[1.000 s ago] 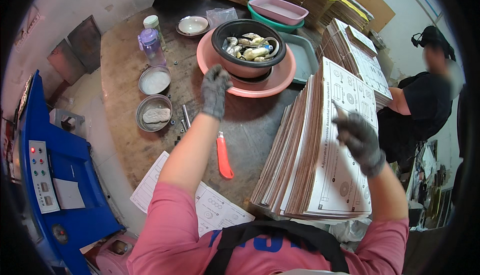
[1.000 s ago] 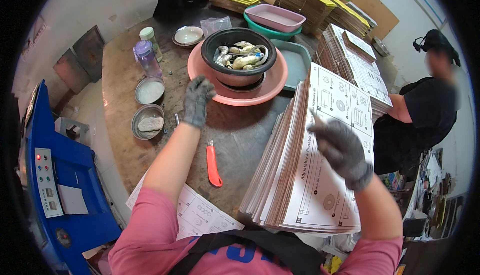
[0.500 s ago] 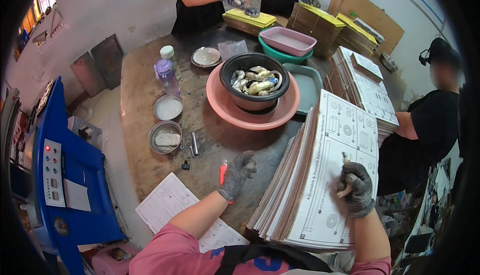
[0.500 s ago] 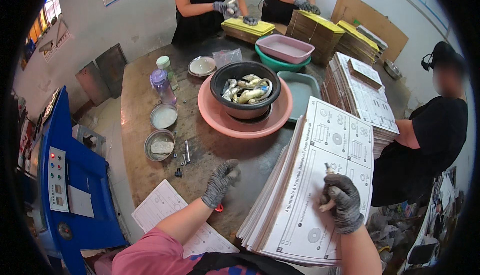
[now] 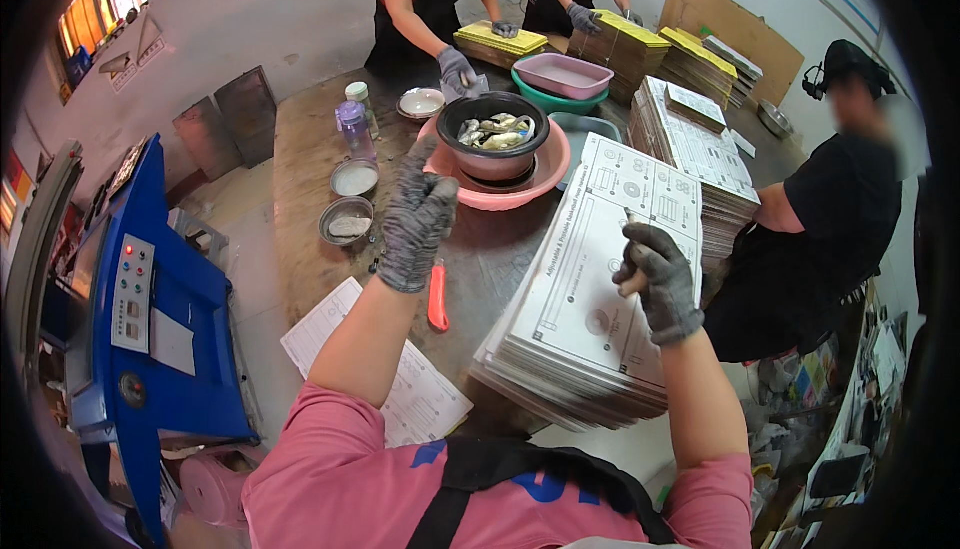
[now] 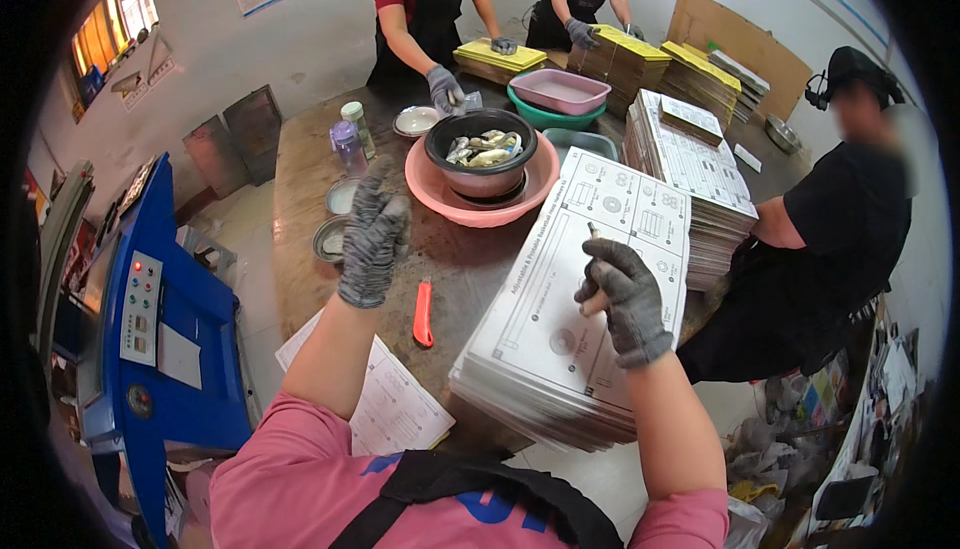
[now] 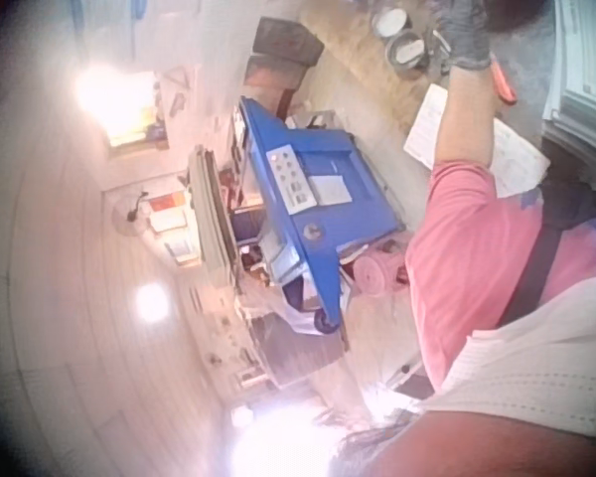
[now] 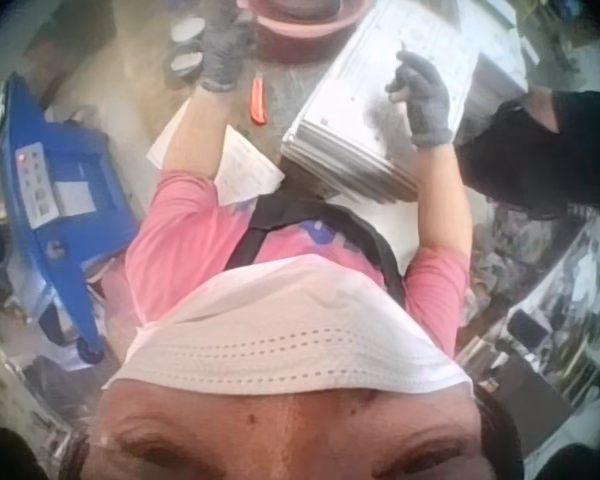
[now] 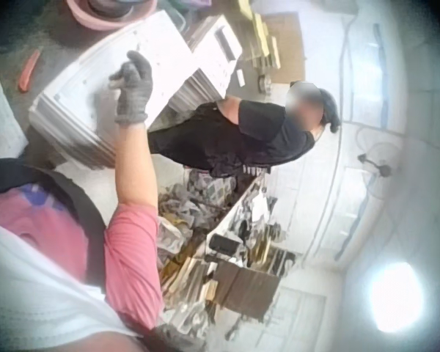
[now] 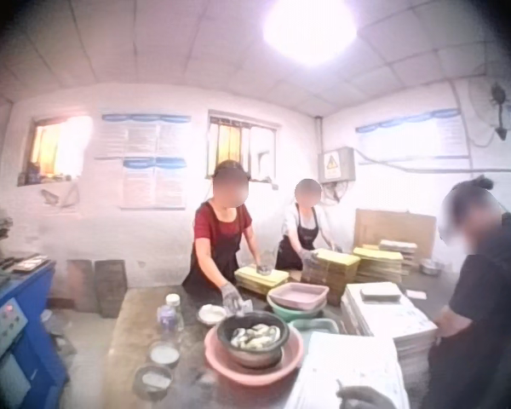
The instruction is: The person separates a stack of printed paper sheets into smaller piles on a work table, then briefly handles a pot of food items before resuming paper separation. The person uses gloved hands to move and stack the sheets.
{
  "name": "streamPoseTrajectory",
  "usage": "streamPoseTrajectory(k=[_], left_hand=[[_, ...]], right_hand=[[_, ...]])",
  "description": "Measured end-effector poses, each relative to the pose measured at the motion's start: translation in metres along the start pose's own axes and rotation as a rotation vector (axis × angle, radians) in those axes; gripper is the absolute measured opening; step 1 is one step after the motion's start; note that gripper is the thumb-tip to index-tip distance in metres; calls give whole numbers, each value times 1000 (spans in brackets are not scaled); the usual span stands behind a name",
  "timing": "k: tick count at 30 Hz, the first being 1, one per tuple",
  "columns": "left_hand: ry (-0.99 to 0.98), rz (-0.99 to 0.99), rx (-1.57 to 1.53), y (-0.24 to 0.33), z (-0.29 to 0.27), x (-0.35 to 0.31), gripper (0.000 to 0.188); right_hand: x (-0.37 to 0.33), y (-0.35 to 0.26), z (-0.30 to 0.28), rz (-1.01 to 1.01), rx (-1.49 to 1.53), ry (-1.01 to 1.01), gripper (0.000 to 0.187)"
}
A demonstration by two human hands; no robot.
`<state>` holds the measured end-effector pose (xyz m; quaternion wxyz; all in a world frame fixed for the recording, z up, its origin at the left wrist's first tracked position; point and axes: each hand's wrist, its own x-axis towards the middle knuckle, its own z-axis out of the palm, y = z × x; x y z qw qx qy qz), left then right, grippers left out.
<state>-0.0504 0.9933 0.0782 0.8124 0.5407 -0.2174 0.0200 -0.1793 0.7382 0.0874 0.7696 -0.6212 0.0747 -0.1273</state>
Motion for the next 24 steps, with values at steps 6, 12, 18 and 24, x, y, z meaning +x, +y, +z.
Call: streamPoseTrajectory(k=[6, 12, 18, 24], left_hand=[[155, -151, 121, -15, -1, -71, 55], [301, -280, 76, -39, -25, -136, 49], [371, 67, 123, -6, 43, -174, 41], [211, 377, 168, 17, 174, -266, 48]], right_hand=[[-120, -39, -78, -292, -387, -378, 21], [-229, 14, -141, 134, -57, 226, 30], [-294, 37, -218, 269, -114, 231, 40], [-378, 49, -315, 264, -166, 311, 30]])
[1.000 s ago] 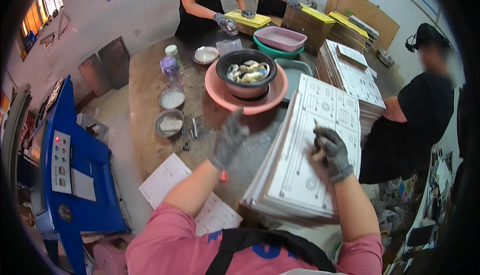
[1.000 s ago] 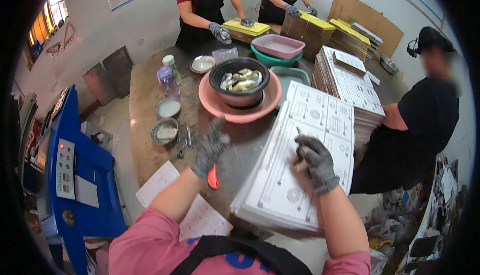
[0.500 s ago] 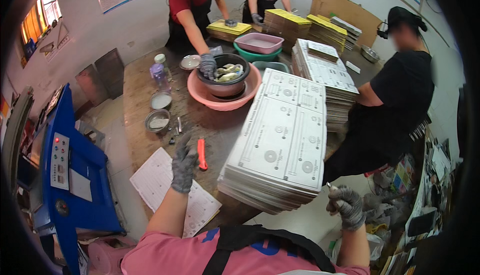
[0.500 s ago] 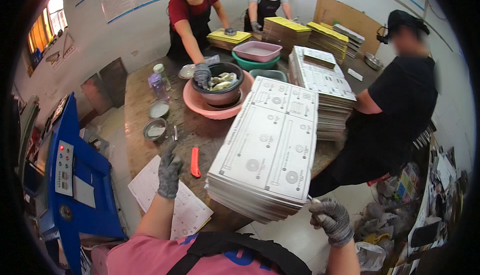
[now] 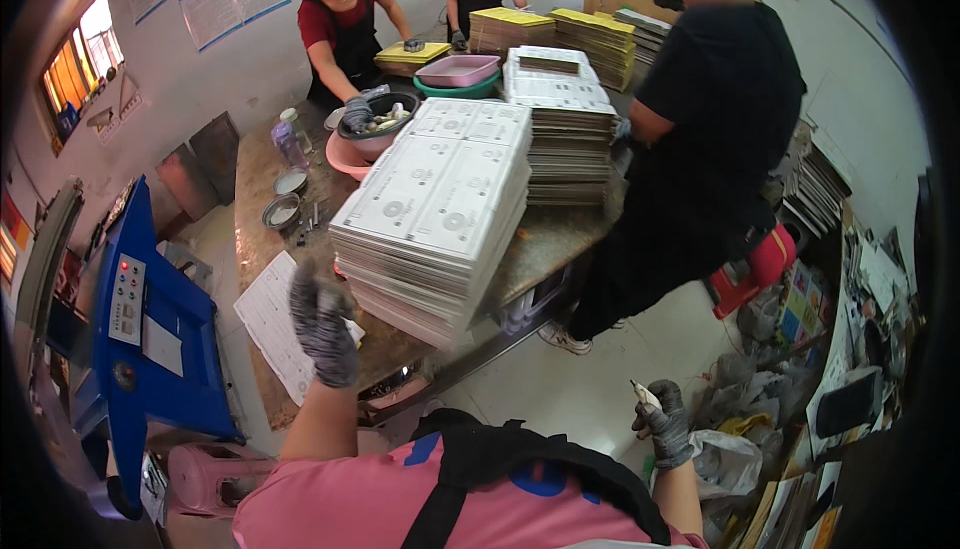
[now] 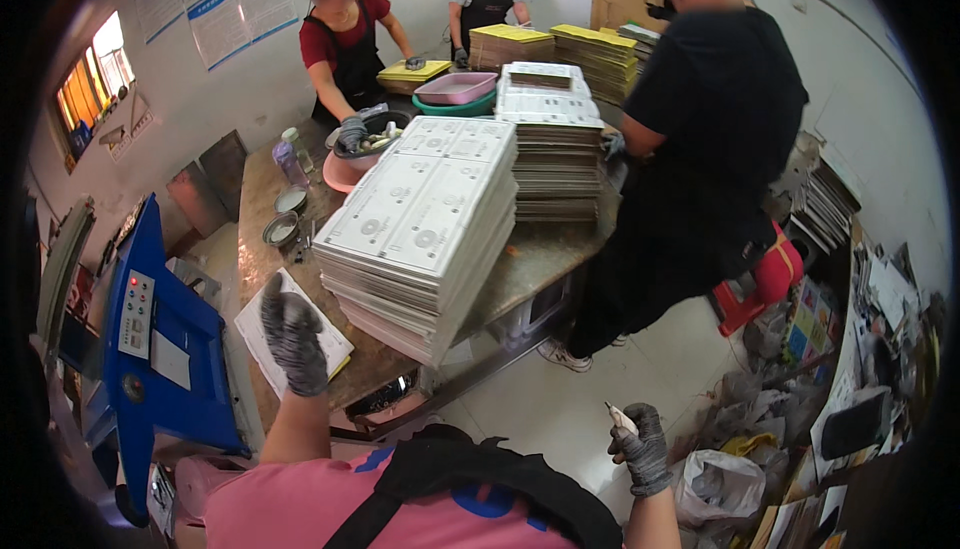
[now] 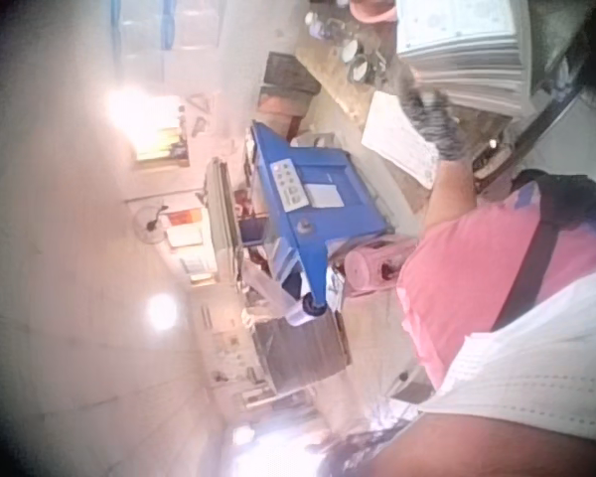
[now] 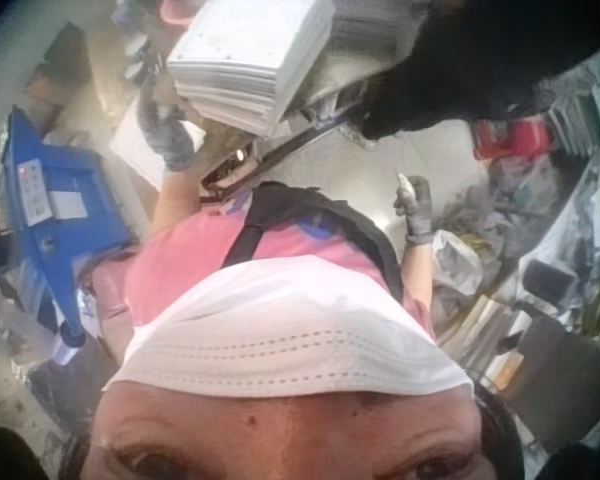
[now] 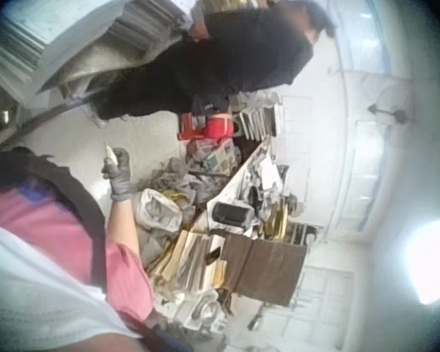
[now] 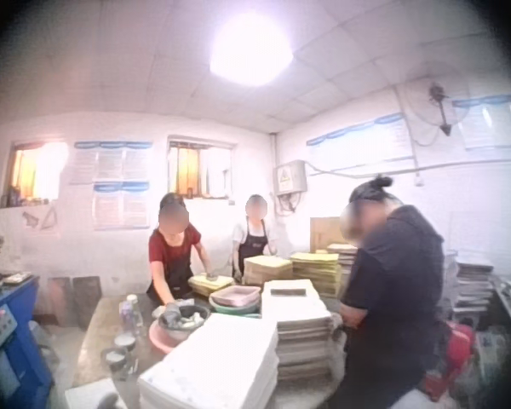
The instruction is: The person separates a stack of printed paper sheets into smaller piles on a work table, then briefly handles a pot of food items before resuming paper separation. The person uses gloved hands to move and stack the sheets.
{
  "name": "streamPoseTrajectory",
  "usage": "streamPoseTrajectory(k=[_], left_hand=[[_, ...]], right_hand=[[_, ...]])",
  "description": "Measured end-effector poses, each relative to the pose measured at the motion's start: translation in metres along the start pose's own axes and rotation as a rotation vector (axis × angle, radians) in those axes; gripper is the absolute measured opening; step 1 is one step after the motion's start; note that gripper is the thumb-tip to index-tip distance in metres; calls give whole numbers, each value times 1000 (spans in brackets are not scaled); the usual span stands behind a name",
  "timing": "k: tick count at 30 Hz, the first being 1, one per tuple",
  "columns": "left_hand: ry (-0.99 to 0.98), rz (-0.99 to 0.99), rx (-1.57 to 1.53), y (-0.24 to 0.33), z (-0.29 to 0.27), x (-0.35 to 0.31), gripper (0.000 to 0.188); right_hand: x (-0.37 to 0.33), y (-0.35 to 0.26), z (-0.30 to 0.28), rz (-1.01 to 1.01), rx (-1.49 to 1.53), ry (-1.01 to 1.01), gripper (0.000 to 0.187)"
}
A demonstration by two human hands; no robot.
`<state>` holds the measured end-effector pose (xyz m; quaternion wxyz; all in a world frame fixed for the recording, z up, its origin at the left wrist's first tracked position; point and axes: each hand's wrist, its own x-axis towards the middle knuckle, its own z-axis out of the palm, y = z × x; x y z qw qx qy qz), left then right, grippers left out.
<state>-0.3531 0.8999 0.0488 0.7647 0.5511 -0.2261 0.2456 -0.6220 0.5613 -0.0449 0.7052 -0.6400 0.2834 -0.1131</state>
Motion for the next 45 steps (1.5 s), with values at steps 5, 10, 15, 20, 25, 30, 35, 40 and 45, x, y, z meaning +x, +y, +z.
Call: streamPoseTrajectory(k=[5, 10, 15, 20, 25, 30, 35, 40, 45], left_hand=[[-313, -291, -80, 7, 102, -83, 46], [-998, -322, -119, -12, 194, -166, 41], [-1459, -512, -178, -47, 270, -221, 40], [-1557, -861, -360, -94, 361, -255, 40], [-1555, -1104, -389, -142, 483, -256, 38], [-1812, -845, -220, -168, 601, -246, 39], [-1842, -1073, -393, -194, 675, -261, 36], [-1578, -1470, -567, -241, 736, -276, 39], [-1352, -1180, -86, -253, 808, -275, 36]], right_hand=[[-41, 24, -66, 49, 21, 46, 26], [-72, 45, -108, -234, -264, 192, 29], [-94, 69, -151, -64, 107, 424, 33], [-52, 74, -226, 16, -53, 580, 29], [23, 40, -283, 133, 226, 606, 24], [77, 4, -351, 94, 158, 652, 24], [110, 4, -416, 59, 238, 816, 30], [169, 17, -515, 111, 216, 723, 32], [283, -9, -632, 76, 195, 443, 30]])
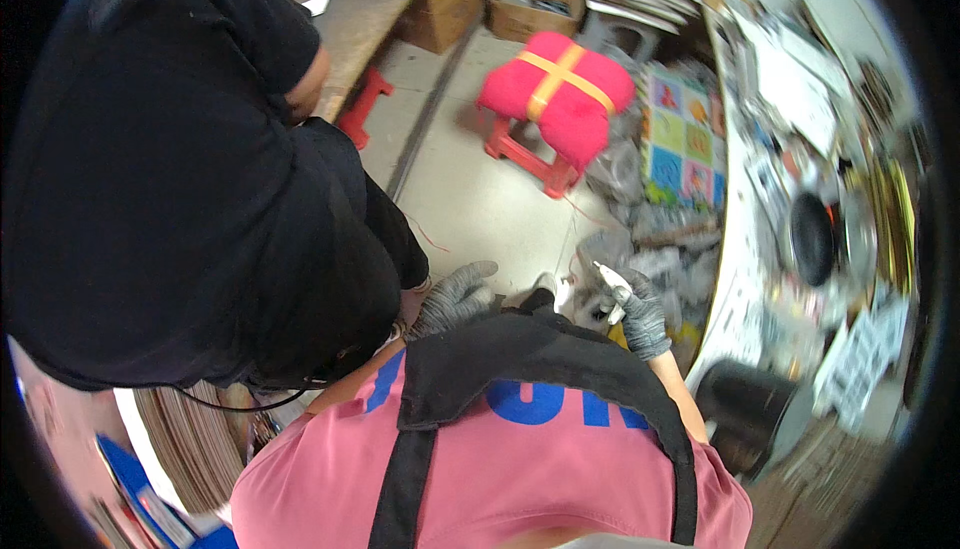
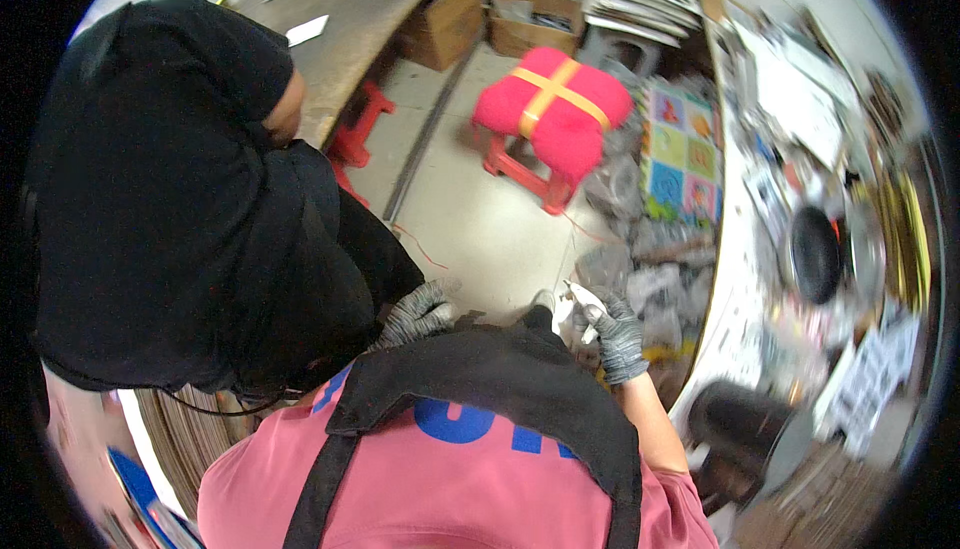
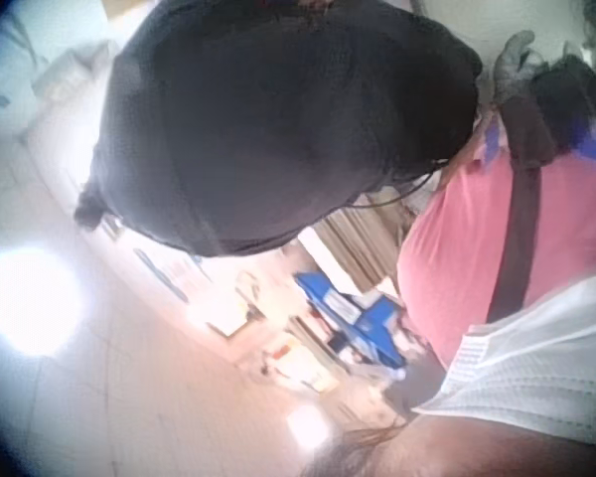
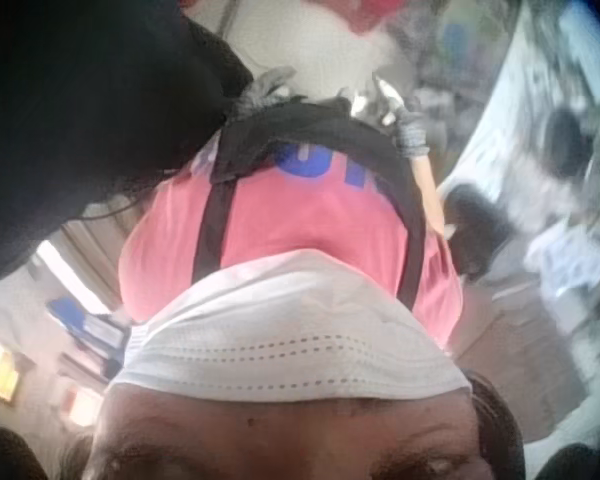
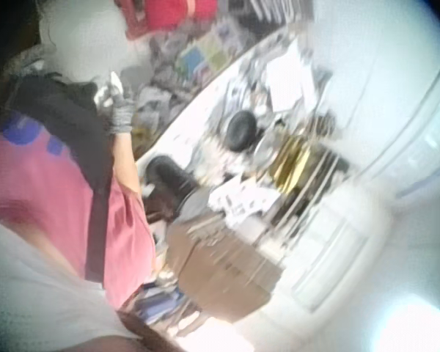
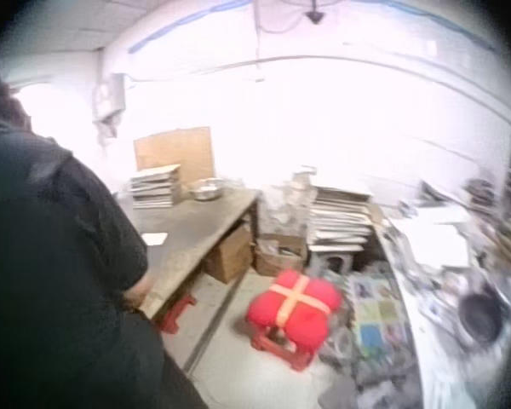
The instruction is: The person separates a stack of printed paper sheets into smaller piles on a work table, then briefly handles a pot of food items before resuming paper separation. The person uses gloved hands to move and stack the sheets.
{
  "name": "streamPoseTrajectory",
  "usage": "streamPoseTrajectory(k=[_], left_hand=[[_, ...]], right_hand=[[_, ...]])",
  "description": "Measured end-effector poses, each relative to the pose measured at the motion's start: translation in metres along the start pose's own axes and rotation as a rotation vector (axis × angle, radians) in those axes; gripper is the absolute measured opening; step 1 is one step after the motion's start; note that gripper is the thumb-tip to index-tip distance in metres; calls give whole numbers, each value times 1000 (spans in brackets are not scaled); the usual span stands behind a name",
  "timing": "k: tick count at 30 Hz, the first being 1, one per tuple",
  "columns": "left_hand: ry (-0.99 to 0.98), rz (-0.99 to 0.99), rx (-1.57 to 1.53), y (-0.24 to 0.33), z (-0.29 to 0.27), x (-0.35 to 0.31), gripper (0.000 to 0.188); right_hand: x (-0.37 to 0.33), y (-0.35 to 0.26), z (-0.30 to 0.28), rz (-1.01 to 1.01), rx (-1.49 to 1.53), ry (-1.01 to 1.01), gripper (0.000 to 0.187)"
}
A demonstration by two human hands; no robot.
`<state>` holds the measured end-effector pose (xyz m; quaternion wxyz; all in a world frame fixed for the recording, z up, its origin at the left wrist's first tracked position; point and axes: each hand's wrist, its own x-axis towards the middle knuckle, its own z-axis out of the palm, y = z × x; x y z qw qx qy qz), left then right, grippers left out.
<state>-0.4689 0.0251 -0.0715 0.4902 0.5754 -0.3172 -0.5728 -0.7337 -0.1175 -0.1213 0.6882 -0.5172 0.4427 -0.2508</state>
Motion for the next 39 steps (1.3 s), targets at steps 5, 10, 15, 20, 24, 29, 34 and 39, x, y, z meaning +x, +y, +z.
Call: streamPoseTrajectory(k=[5, 10, 15, 20, 24, 29, 34, 39], left_hand=[[75, -57, -118, 37, 12, 54, 41], [294, 19, -99, 58, 3, 102, 38], [540, 53, -274, 70, -24, 162, 34], [534, 100, -331, 100, -73, 223, 36], [639, 100, -405, 114, -104, 234, 35], [857, 113, -320, 121, -129, 232, 37], [956, 14, -235, 130, -160, 239, 41], [1104, 31, -415, 129, -199, 273, 46]], right_hand=[[149, -81, -3, -128, -242, -375, 28], [261, -135, 47, -60, -151, -607, 31], [334, -144, 112, -77, -157, -767, 32], [405, -174, 111, -33, -332, -707, 31], [467, -180, 115, -2, -349, -643, 34], [512, -171, 170, 39, -320, -835, 43], [549, -187, 247, -23, -403, -1123, 43], [594, -202, 304, 92, -414, -1166, 43]])
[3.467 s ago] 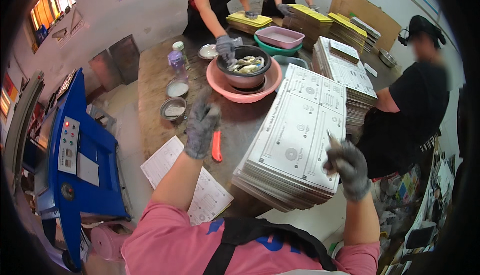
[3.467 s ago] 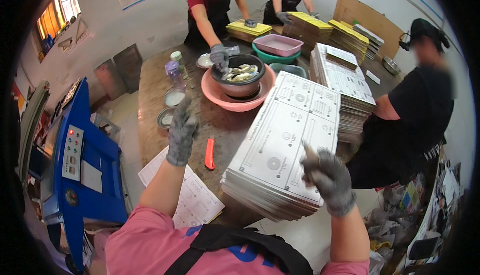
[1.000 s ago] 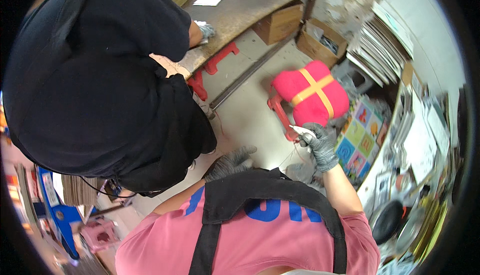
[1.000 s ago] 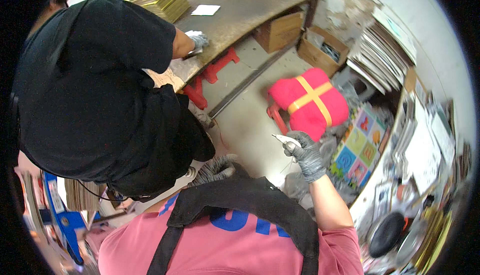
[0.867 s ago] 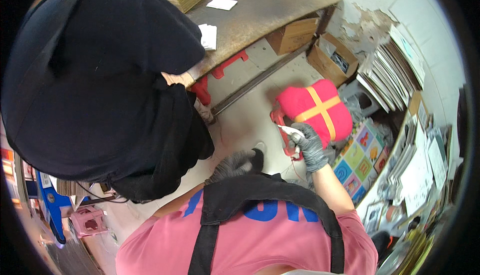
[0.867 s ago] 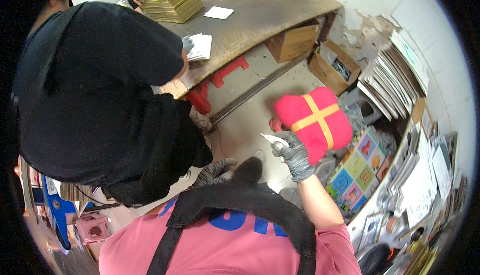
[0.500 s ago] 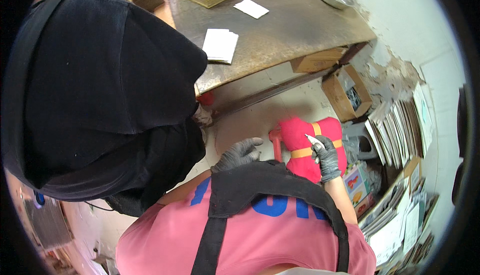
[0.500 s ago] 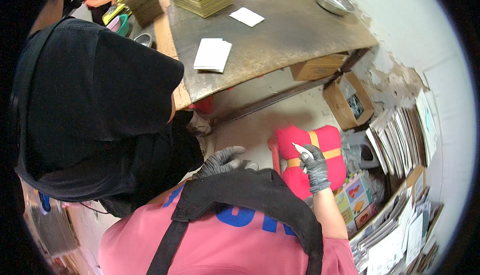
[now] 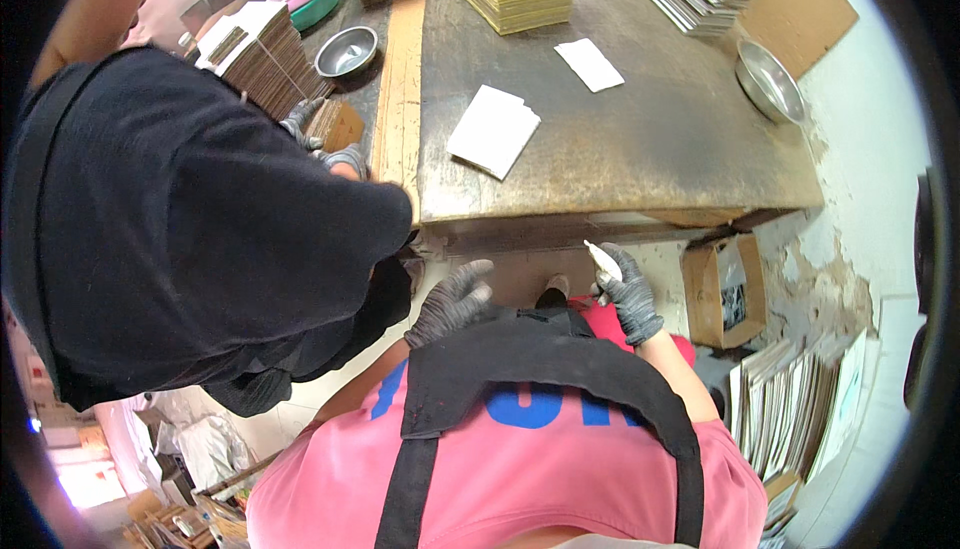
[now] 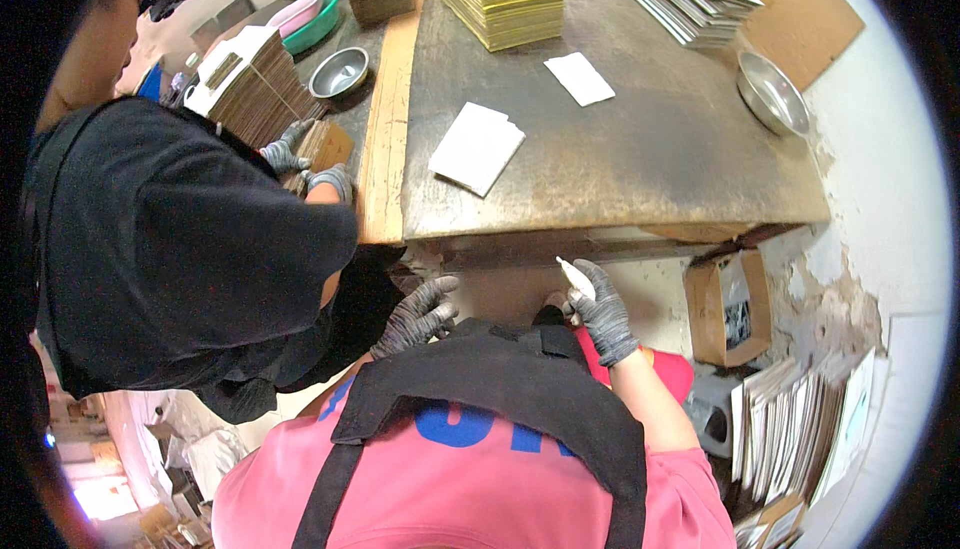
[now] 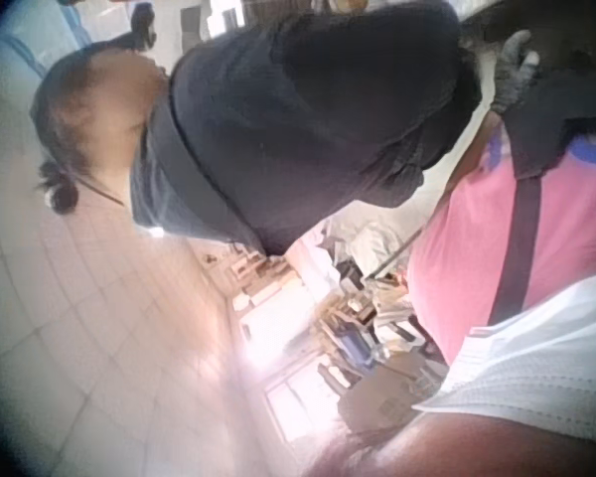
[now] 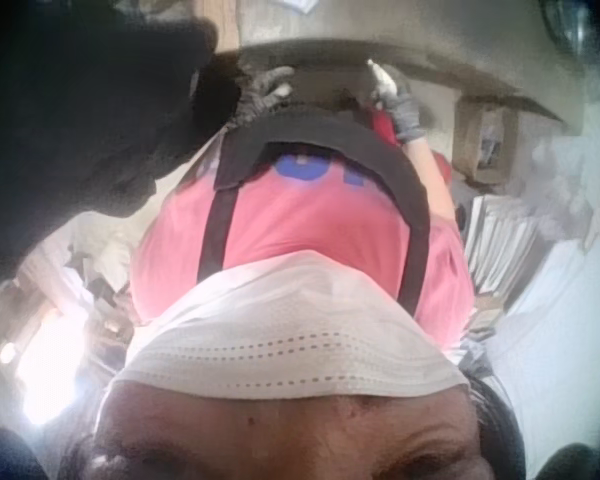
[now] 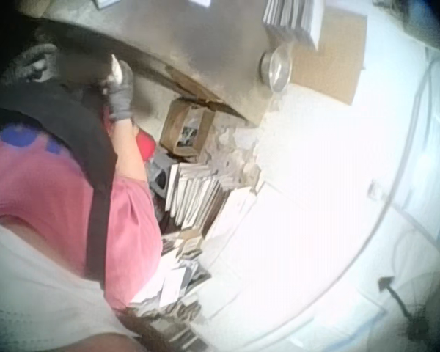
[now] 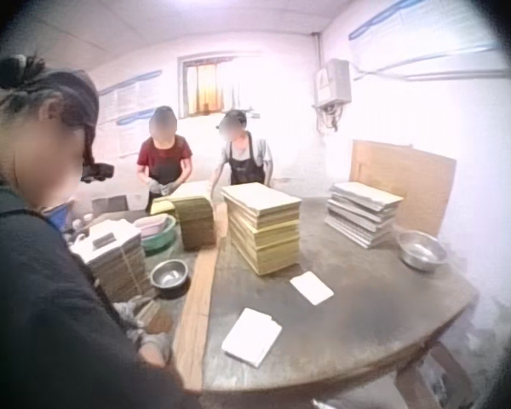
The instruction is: The person separates a stack of printed paper sheets into smaller piles on a work table, then briefly handles a pot of food items before resuming paper separation. The person uses gloved hands to move and stack the sheets.
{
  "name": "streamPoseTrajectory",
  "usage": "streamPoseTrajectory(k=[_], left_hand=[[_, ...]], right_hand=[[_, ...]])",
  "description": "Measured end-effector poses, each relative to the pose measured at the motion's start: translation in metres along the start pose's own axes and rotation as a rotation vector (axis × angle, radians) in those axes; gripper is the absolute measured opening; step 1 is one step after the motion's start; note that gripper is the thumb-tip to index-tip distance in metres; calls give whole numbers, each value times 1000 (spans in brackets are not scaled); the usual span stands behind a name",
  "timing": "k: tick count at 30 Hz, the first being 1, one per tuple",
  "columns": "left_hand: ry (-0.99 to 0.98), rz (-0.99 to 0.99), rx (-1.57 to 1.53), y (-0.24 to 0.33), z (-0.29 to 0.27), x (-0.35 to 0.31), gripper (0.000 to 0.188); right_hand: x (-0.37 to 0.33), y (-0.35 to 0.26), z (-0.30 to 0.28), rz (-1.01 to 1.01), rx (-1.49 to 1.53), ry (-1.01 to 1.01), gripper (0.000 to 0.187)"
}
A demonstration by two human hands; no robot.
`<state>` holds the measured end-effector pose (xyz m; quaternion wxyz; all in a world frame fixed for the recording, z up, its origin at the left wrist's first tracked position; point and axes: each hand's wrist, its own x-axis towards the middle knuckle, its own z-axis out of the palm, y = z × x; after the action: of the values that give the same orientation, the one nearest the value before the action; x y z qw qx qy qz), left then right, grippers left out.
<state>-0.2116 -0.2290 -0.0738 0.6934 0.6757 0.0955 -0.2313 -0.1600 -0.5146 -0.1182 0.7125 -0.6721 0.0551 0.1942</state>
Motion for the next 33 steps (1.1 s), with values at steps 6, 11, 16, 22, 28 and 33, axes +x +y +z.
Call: streamPoseTrajectory(k=[6, 11, 16, 22, 28, 33], left_hand=[[398, 257, 195, -14, 16, 132, 59], [850, 184, 566, 29, -34, 249, 75], [738, -90, 650, 58, -83, 292, 76], [485, -102, 677, 45, -96, 310, 65], [432, -87, 490, 24, -18, 313, 64], [476, -195, 671, 39, 19, 318, 70]], right_hand=[[58, -4, -60, 105, 98, -99, 44], [111, -24, -105, 266, 96, -227, 44], [172, -44, -101, 314, 212, -300, 39], [256, -27, -39, 487, 198, -315, 40], [309, 2, -20, 434, 94, -271, 42], [336, -8, -53, 446, -257, -273, 47]])
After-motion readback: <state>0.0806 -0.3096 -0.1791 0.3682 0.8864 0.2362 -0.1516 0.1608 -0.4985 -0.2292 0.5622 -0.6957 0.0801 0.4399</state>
